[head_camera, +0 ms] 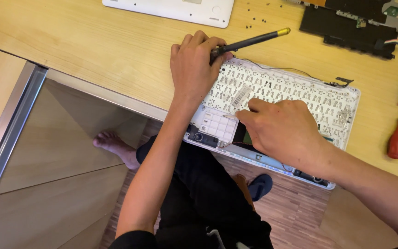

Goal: Cleaning a laptop keyboard assembly with a brush and using a screwdriver to disassemble internal components.

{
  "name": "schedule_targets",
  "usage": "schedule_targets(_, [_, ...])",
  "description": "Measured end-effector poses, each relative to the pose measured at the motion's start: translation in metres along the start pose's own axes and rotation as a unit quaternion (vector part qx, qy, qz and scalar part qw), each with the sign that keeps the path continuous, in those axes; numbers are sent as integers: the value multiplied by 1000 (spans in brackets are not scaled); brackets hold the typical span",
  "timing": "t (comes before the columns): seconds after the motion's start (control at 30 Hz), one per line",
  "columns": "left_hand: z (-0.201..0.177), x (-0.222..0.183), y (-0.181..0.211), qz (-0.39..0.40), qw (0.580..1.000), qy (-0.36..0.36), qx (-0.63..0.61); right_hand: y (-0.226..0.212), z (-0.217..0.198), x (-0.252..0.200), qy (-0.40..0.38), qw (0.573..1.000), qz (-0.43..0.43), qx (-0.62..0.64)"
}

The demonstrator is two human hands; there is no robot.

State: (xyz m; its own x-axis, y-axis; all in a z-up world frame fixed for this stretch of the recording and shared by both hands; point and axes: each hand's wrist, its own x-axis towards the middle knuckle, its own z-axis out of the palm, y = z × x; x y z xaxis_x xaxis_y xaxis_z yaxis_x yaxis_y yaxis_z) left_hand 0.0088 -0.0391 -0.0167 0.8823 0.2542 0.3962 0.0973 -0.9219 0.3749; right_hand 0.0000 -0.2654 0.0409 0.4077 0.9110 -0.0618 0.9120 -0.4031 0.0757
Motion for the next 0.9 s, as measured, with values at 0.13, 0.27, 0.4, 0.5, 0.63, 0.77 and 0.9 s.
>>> schedule_targets(0.13, [-1,2,-1,-7,1000,-1,-2,-8,13,6,47,999,8,-17])
schedule_targets(0.27, [0,0,1,-9,1000,2,-8,-6,4,3,6,1000,0,12])
schedule_targets(0.4, [-1,-1,0,-4,1000,-1,0,0,-15,1,-103,995,16,-7])
schedule_targets(0.5, [4,-1,-3,-4,1000,8,-3,0,-8,3,-57,998,-5,-14])
schedule_targets(0.63, [4,-1,-2,4,1000,12,13,-3,3,6,-7,1000,-13,15])
schedule_targets(0.77, [2,0,-2,4,1000,9,1,-1,-14,4,-78,997,5,-2])
schedule_targets(0.9, [4,0,-4,8,1000,14,9,-2,-14,1,-96,995,9,-34])
